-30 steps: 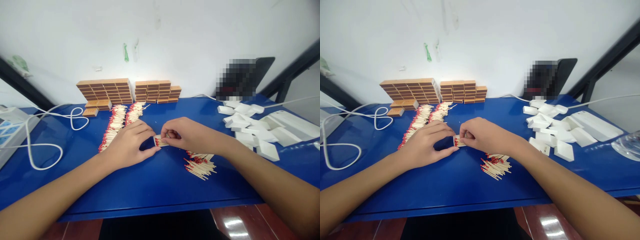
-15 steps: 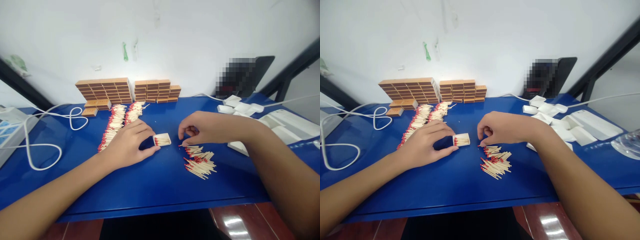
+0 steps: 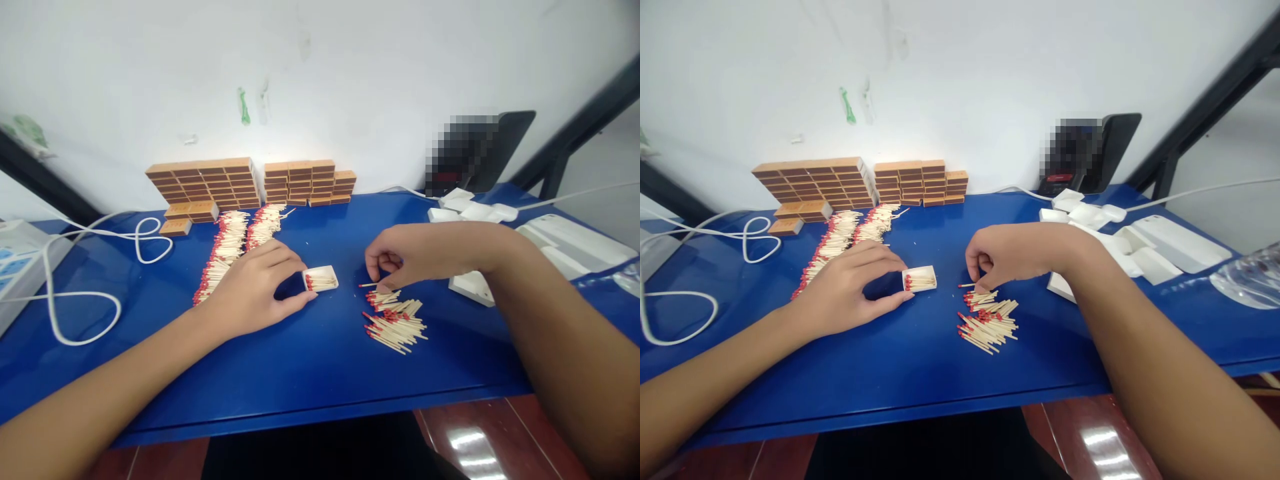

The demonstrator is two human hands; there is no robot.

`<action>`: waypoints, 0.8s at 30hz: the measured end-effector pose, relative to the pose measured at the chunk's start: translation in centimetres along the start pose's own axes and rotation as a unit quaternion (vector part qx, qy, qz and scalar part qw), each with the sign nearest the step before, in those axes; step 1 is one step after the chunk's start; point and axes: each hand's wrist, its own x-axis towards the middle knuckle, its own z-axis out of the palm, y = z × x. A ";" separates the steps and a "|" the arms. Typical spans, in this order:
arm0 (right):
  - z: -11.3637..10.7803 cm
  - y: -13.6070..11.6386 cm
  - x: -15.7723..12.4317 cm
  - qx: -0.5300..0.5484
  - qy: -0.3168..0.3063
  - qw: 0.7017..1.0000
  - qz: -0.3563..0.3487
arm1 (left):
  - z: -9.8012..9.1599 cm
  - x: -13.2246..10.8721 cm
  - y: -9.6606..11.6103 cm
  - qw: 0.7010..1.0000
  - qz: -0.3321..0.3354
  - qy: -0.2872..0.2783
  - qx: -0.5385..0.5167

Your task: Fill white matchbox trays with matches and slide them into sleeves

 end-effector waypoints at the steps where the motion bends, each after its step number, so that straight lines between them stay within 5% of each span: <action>1: 0.0 0.0 0.0 0.001 0.001 1.000 0.003 | 0.0 0.0 0.0 1.000 -0.001 0.000 -0.001; 24: 0.5 -1.3 0.7 0.001 0.037 0.999 -0.017 | -0.1 0.0 0.1 1.000 -0.004 -0.008 -0.003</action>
